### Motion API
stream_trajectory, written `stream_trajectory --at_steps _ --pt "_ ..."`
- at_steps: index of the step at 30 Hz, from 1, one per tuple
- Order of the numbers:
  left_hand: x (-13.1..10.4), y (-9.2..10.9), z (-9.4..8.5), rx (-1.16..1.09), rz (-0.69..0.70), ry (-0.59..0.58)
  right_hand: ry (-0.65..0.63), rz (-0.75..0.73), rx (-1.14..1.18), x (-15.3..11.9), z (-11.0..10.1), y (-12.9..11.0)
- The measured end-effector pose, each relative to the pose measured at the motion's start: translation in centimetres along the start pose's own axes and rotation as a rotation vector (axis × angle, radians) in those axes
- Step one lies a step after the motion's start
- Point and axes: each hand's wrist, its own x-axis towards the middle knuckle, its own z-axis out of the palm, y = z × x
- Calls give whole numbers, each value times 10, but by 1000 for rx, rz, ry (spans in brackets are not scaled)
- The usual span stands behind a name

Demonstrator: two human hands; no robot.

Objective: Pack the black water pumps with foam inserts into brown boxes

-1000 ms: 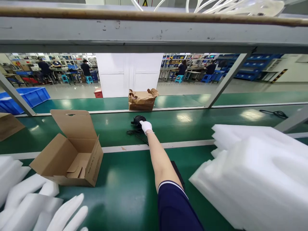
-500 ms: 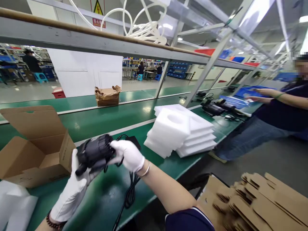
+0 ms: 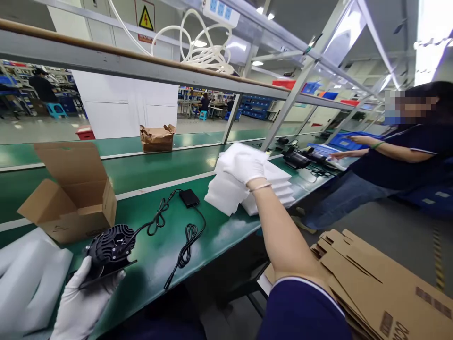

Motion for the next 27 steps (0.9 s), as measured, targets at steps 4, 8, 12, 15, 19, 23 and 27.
stream_trajectory --at_steps 4,8,12,15,19,23,27 --pt "-11 9 -4 -36 -29 42 194 -173 123 -39 14 -31" --pt "-24 13 -8 -120 -59 55 164 -393 336 -76 35 -87" --pt "-34 12 -22 -150 -29 49 -3 -513 412 -97 62 -123" --pt "-40 10 -33 -147 -4 44 -58 -498 438 -106 90 -130" --pt "-43 7 -46 -136 -28 91 -274 -423 581 -122 128 -130" --pt "-43 2 -65 -116 -27 142 -323 -284 738 -125 138 -123" --pt "-46 2 -85 -89 -4 204 1 -220 625 -113 117 -107"
